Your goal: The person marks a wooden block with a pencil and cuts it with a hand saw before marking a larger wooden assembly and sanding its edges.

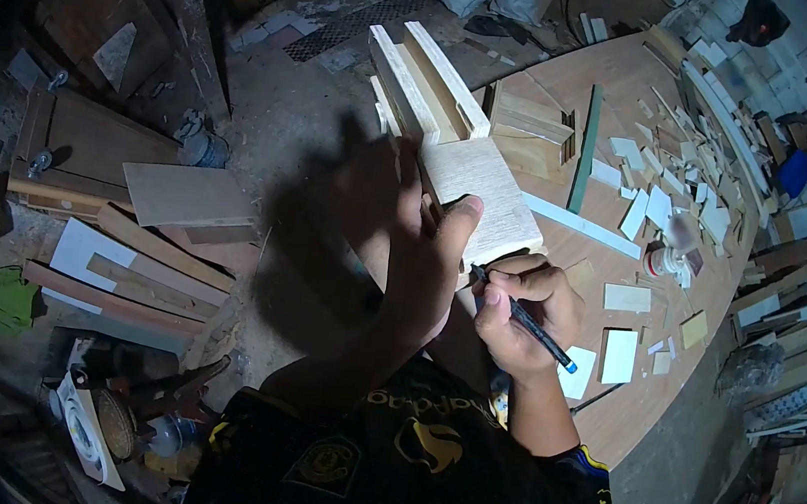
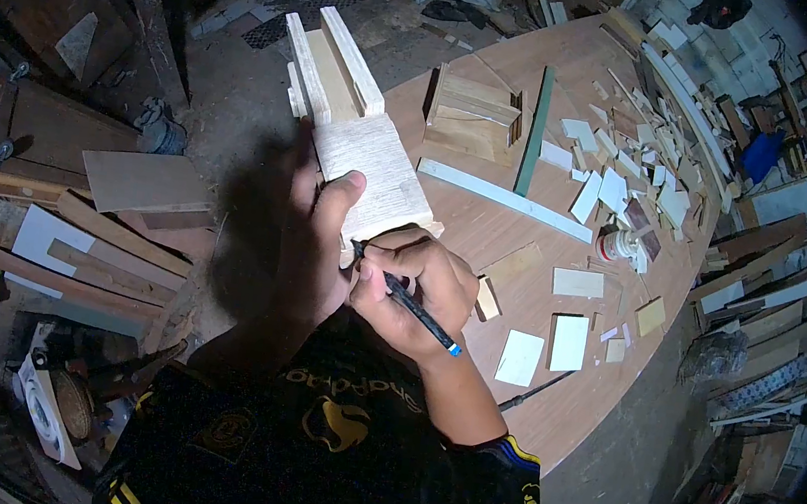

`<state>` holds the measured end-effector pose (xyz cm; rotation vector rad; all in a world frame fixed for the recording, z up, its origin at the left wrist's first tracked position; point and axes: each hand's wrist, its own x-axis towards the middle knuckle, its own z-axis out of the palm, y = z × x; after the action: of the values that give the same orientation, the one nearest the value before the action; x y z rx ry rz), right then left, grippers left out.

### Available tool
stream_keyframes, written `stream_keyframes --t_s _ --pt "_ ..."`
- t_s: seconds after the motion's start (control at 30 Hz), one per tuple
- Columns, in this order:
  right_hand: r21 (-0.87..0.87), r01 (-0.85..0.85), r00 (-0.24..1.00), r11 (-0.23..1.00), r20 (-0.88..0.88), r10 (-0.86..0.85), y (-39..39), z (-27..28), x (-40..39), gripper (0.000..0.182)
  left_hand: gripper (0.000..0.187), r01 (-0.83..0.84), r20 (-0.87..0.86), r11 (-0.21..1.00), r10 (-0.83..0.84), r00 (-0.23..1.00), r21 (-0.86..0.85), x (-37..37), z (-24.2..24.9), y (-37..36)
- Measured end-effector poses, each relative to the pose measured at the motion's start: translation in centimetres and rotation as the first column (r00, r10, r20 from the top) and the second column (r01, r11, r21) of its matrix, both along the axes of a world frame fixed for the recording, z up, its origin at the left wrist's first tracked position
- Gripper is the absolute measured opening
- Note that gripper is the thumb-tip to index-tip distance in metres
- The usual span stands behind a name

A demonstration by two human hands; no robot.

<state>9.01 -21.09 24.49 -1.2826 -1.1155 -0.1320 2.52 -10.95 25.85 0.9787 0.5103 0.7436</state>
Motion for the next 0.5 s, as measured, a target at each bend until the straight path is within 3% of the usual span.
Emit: stream_keyframes --t_s 0.07,0.17,0.37,0.5 --pt "-0.038 -0.072 0.993 0.997 0.088 0.075 -0.21 -0.02 0.13 0.013 0.085 0.007 0.001 1.0 -0.007 1.0 -0.025 0.12 -0.17 0.0" --pt "-0.035 -0.05 0.996 0.998 0.068 0.052 -0.16 0.04 0.12 0.013 0.084 0.02 0.045 0.997 -0.017 0.999 -0.076 0.3 -0.38 0.13" --pt "-0.034 -0.048 0.997 0.998 0.054 0.05 -0.26 -0.19 0.04 0.014 0.084 -0.007 -0.027 1.0 0.008 1.0 0.011 0.04 -0.25 -0.16" --pt "-0.038 -0.045 0.996 0.998 0.07 0.048 -0.16 -0.11 0.08 0.014 0.083 -0.002 0.0 0.998 0.002 1.0 -0.057 0.12 -0.43 0.05"
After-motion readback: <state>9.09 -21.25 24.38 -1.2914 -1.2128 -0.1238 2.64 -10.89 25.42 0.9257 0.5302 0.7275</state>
